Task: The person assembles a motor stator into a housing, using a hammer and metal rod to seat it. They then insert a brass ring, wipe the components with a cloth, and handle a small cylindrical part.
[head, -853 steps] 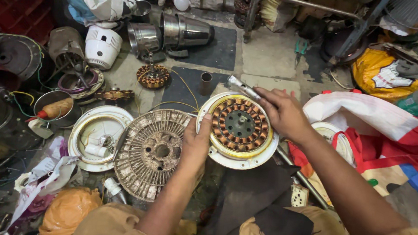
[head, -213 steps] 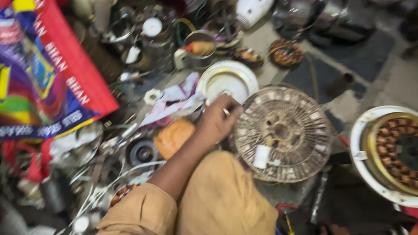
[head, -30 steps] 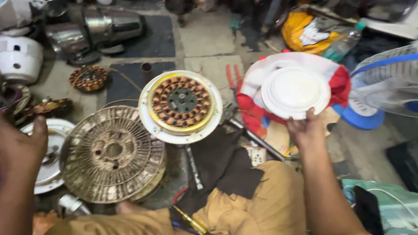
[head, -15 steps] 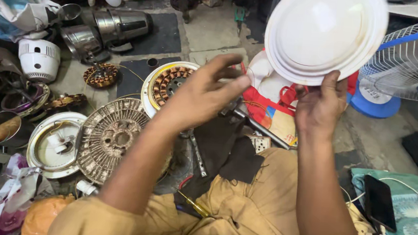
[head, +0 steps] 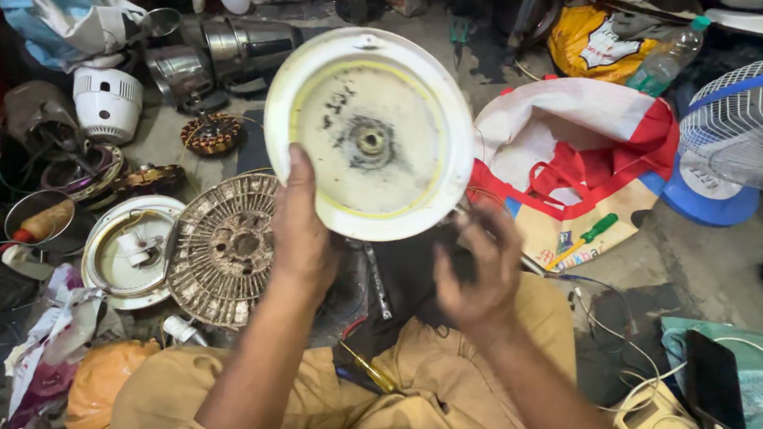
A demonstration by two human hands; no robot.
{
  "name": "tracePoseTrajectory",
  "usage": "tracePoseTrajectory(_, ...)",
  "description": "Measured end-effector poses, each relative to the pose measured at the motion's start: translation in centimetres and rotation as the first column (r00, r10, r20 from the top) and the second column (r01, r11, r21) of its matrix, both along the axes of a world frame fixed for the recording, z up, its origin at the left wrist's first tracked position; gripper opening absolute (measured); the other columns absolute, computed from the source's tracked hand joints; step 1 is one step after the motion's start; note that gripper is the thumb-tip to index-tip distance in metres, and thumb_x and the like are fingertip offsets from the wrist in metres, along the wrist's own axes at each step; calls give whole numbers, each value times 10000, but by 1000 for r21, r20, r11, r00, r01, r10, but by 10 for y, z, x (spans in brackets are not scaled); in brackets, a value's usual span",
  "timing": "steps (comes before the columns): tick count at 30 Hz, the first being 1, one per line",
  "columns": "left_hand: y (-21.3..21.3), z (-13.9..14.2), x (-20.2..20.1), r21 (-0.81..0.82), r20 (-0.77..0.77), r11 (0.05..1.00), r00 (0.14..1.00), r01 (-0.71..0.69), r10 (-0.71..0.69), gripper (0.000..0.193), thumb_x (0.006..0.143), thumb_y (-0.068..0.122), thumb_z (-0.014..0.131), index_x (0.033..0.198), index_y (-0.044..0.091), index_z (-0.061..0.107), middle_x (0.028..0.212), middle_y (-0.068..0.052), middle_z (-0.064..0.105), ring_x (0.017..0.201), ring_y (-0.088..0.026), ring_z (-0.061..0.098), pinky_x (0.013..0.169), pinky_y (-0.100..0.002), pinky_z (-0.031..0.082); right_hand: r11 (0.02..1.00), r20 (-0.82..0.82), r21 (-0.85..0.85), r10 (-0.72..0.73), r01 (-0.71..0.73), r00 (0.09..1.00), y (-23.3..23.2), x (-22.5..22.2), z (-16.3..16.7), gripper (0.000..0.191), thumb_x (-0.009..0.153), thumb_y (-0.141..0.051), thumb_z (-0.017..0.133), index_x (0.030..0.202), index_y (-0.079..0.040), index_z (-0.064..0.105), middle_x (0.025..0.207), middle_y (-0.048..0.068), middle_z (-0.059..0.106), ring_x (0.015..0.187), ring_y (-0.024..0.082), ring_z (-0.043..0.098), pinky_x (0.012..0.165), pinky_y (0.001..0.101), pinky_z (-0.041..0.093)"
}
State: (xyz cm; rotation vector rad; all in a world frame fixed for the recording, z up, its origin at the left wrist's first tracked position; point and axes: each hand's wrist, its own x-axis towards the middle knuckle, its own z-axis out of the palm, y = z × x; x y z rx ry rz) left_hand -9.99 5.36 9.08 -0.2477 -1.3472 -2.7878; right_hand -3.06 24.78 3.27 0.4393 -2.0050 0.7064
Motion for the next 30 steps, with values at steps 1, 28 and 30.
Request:
tracePoseTrajectory(1,-7,-8,-1,-33,-47,998,997,-59,58,652,1070,498,420,1472,-13,474,1422,-176,605,1288,-252,601,1116,-380,457,1000,101,-7,-1,1,995,-7,11,-15,459,929,-54,719,1354,-70,548,1314,160,609,1249,355,611,1074,465,524)
tracePoseTrajectory(28,-164,-34,35,-560,-750,213,599,-801,282,469,1110,284,536,1486,4,516,1340,-201,670,1205,-312,674,1028,-398,554,990,780,-114,41,77,624,-1,-29,-116,489,869,-261,737,1316,-84,649,1178,147,707,812,291,718,762,382,572)
tracePoseTrajectory(30,-178,-33,40,-521,-854,-21,521,-853,7,512,1015,200,625,1484,32,507,1412,-213,629,1277,-375,639,1081,-448,540,982,713,-186,146,-17,686,-4,-27,-125,440,873,-247,736,1265,-57,672,1124,145,714,841,236,741,713,340,579)
